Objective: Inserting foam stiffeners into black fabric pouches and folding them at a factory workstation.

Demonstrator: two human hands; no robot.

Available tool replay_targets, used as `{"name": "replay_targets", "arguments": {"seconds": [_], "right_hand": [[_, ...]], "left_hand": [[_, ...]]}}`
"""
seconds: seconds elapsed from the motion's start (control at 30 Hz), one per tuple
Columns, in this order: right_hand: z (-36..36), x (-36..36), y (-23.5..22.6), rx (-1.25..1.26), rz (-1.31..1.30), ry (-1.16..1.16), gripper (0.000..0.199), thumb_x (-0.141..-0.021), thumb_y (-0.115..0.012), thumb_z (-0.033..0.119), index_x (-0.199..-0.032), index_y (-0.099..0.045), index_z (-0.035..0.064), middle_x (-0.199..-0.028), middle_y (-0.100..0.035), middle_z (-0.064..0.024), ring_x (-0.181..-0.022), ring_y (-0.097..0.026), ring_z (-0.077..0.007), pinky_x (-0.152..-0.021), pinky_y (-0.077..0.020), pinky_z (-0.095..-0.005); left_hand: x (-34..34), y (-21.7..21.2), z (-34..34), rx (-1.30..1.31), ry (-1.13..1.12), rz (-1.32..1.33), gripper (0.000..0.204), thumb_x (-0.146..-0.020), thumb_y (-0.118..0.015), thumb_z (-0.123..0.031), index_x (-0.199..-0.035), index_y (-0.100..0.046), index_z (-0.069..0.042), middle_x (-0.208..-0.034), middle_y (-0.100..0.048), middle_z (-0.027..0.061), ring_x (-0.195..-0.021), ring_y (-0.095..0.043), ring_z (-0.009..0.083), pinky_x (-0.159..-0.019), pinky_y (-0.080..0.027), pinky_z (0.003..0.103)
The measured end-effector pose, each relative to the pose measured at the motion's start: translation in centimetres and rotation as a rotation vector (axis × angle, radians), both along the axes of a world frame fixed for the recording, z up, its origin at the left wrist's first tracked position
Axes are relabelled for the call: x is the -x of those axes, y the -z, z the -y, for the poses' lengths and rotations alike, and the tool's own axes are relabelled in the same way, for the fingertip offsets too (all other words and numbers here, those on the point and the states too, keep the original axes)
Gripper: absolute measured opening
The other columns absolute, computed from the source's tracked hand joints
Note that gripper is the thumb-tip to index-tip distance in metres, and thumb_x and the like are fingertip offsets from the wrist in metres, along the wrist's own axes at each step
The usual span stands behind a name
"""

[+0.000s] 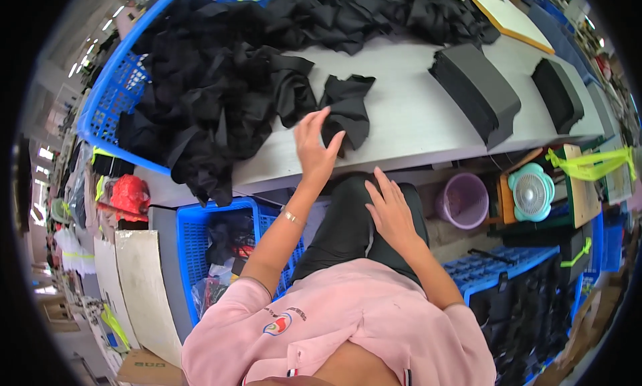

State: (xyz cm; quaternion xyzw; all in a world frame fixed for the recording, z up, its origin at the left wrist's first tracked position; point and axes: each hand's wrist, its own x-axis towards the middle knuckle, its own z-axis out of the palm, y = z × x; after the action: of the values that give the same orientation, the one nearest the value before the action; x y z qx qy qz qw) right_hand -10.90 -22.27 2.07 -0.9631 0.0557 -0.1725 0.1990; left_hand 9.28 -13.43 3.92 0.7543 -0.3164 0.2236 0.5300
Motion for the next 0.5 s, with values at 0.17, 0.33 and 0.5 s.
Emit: {"name": "replay_targets", "arguments": {"seconds": [0.17,0.33,0.5], "right_hand": [[-0.7,-0.8,-1.3,-0.161,0.182,-0.045,0.042,-0.09,-0.06,-0.003,-0.131,-0.054,-0.0002,-0.142,-0.051,-0.0188,-0.124,-0.055,-0.0374,-0.1,-0.0494,-0.0416],[2.4,-3.9,1.5,-0.334,0.204,0.146,0.025,-0.092,-0.054,0.005,-0.116,-0.061,-0.0009,-0.114,-0.063,-0.0255,-0.106,-0.06,-0.0428,-0.083,-0.0509,-0.0459],[2.3,-6.4,-1.3,-1.647,0.37,0.039,0.024,-0.091,-0.054,0.01,-0.108,-0.063,-0.0019,-0.106,-0.066,-0.0036,-0.096,-0.062,-0.0166,-0.083,-0.0489,-0.0296]], "left_hand": [[-0.4,1.2,2.1,-0.034,0.167,-0.035,0.011,-0.08,-0.07,-0.006,-0.09,-0.074,-0.007,-0.087,-0.069,0.0096,-0.088,-0.064,0.0303,-0.079,-0.05,0.04],[8.5,-1.8,1.5,0.11,0.25,-0.109,0.017,-0.08,-0.067,0.0,-0.095,-0.074,-0.005,-0.088,-0.071,0.0103,-0.083,-0.068,0.0272,-0.074,-0.054,0.035],[9.4,-3.5,-2.2,0.024,0.369,-0.26,0.016,-0.081,-0.071,0.001,-0.097,-0.075,-0.001,-0.084,-0.07,0.0069,-0.073,-0.064,0.0149,-0.064,-0.05,0.025]]}}
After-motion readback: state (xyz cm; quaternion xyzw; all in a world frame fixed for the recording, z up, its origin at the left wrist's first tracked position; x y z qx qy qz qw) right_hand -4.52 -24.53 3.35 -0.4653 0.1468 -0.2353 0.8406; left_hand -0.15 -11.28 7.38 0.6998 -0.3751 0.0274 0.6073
